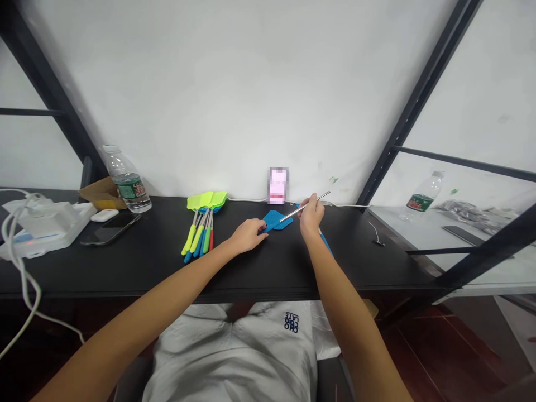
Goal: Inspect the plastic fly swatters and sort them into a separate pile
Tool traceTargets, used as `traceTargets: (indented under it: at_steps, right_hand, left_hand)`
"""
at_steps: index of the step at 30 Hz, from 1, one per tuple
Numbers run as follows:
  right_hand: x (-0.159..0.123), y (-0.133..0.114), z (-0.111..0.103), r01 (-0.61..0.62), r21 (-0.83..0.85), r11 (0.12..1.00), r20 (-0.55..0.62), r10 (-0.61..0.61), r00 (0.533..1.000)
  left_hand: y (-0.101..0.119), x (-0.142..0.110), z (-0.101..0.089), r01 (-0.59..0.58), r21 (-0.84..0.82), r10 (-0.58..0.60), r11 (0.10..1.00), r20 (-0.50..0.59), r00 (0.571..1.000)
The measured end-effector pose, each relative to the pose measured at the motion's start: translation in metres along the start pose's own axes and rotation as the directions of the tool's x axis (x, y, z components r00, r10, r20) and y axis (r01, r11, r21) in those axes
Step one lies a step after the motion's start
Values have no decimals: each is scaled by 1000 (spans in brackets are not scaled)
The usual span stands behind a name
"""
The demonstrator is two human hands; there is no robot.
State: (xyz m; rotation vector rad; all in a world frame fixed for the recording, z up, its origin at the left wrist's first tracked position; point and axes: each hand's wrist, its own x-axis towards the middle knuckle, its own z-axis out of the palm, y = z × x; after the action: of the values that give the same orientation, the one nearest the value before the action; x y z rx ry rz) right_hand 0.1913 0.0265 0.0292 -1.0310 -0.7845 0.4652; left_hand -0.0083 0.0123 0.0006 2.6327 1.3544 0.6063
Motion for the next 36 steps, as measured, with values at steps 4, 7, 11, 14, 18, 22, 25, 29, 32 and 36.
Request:
traceTargets:
  at_steps: [4,7,11,14,18,22,25,29,32,36]
  right_hand:
    - [0,2,0,13,-44,999,13,-13,1000]
    - [0,2,0,-5,-44,999,33,6,999]
    - [0,2,1,-29,-42,999,66,32,997]
    - [0,3,2,-51,-40,998,107,55,993]
    - [-2,8,4,-65,-69,996,223,79,972]
    - [-5,14,5,-59,-167,984,358,117,926]
    - [-9,16,6,-59,-240,969,445,164,880]
    - [-16,18,8,-46,-306,951,562,220,797]
    - [-19,23,10,-13,-377,926,638,270,721]
    - [-19,29,11,53,-453,890,656,292,696]
  left_hand:
    - [0,0,1,-4,-1,4,1000,-3,1000]
    - [-1,1,1,-8,-2,8,1000,-9,1000]
    - [0,0,0,-7,-4,7,1000,-15,1000]
    - [1,-1,0,-4,-2,4,1000,-14,1000]
    - [3,-1,1,-7,-4,7,1000,-30,1000]
    - [4,-2,1,-26,-28,24,999,-59,998]
    - [6,-3,-1,-51,-46,46,998,-97,994]
    - [8,-4,-2,-58,-77,47,995,-141,989]
    - [9,-5,-3,-31,-84,20,996,-135,991]
    - [10,-5,-4,36,-37,-39,999,-104,994]
